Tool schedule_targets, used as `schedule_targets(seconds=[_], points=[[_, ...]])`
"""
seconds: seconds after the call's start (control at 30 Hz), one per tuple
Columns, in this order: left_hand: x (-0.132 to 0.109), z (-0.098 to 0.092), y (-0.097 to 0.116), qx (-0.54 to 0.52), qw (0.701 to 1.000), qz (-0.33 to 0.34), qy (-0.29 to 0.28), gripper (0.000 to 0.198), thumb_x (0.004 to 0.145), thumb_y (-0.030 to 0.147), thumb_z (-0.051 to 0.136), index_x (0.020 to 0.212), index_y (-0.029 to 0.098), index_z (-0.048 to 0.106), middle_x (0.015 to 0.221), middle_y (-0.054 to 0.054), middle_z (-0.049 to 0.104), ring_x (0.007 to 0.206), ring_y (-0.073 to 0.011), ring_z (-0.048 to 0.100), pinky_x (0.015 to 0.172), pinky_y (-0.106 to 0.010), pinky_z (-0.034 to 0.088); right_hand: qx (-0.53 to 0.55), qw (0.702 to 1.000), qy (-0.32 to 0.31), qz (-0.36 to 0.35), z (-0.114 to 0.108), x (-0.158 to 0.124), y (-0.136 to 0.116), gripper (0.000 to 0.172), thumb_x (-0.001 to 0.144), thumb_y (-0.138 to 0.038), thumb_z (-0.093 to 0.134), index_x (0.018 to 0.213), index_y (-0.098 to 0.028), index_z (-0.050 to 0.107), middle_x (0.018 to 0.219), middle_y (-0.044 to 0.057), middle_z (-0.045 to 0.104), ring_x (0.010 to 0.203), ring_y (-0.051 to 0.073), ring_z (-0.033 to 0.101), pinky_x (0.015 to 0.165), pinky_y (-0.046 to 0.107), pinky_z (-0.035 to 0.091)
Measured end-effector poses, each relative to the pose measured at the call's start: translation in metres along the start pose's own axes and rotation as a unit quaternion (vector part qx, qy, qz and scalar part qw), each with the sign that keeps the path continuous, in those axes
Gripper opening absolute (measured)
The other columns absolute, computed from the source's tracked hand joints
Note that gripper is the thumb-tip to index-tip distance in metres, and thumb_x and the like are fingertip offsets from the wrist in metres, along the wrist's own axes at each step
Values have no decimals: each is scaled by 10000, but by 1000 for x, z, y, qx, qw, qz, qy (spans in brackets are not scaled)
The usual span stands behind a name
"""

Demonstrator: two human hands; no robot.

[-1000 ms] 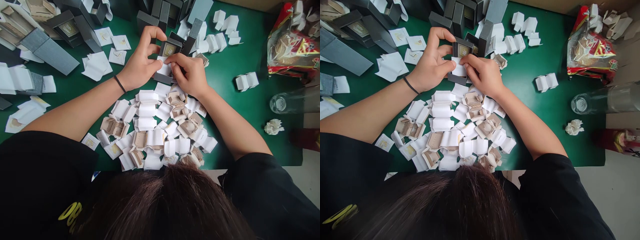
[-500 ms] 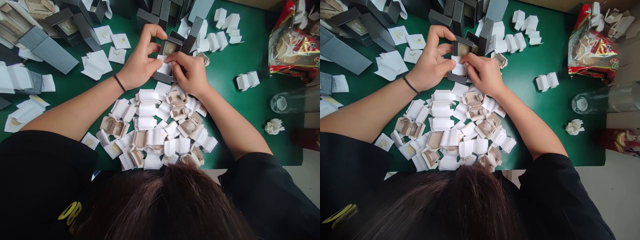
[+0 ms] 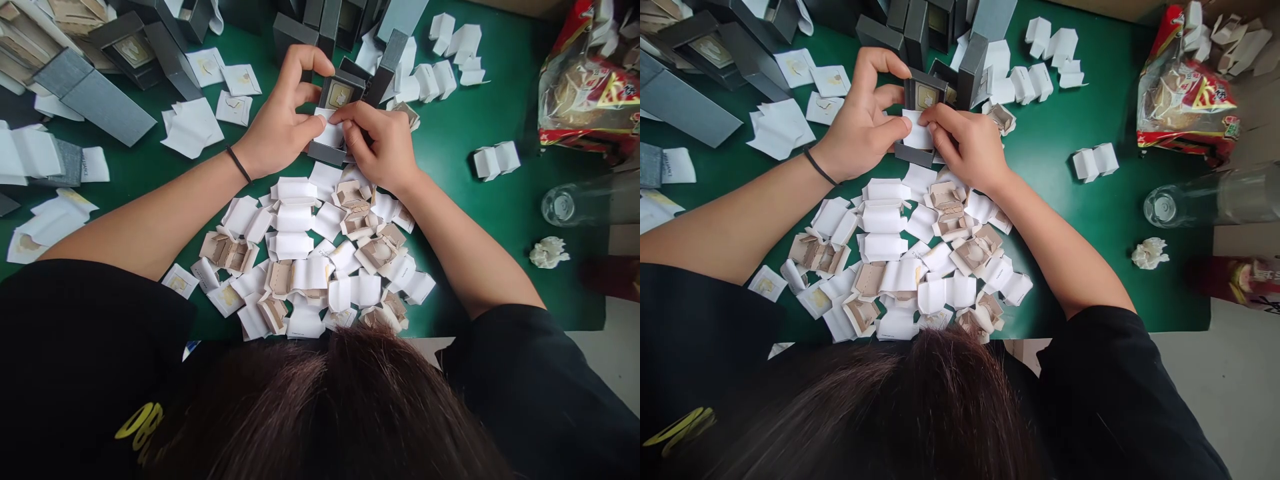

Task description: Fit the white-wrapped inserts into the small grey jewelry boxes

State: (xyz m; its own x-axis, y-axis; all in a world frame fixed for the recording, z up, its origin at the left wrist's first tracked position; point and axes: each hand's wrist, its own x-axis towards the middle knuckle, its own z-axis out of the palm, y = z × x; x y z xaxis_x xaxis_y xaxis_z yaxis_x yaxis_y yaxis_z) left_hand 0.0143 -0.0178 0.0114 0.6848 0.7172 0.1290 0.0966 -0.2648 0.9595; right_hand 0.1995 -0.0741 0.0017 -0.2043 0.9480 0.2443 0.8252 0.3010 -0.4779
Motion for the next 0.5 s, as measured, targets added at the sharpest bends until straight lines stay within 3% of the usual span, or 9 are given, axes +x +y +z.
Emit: schedule_targets(seconds=[0.23,0.5], points=[[-1,-2,-2,9,1000,-2,-10,411,824,238,480,1200,255,316,1412,19,431,1008,-80,484,527,-152,394,1,1000,-5,8,0,1,-1,484,925,-600,236,1034,-290,590,781,46,665,727,174,606,759,310,487],[0,-1,-5,26,1000,16,-3,426,808,248,486,1194,217,308,1416,-41,391,1056,-111,494,534,-133,394,-5,1000,9,-7,2,1,2,519,930,-614,217,1039,-285,603,762,43,659,719,161,615,728,295,477]])
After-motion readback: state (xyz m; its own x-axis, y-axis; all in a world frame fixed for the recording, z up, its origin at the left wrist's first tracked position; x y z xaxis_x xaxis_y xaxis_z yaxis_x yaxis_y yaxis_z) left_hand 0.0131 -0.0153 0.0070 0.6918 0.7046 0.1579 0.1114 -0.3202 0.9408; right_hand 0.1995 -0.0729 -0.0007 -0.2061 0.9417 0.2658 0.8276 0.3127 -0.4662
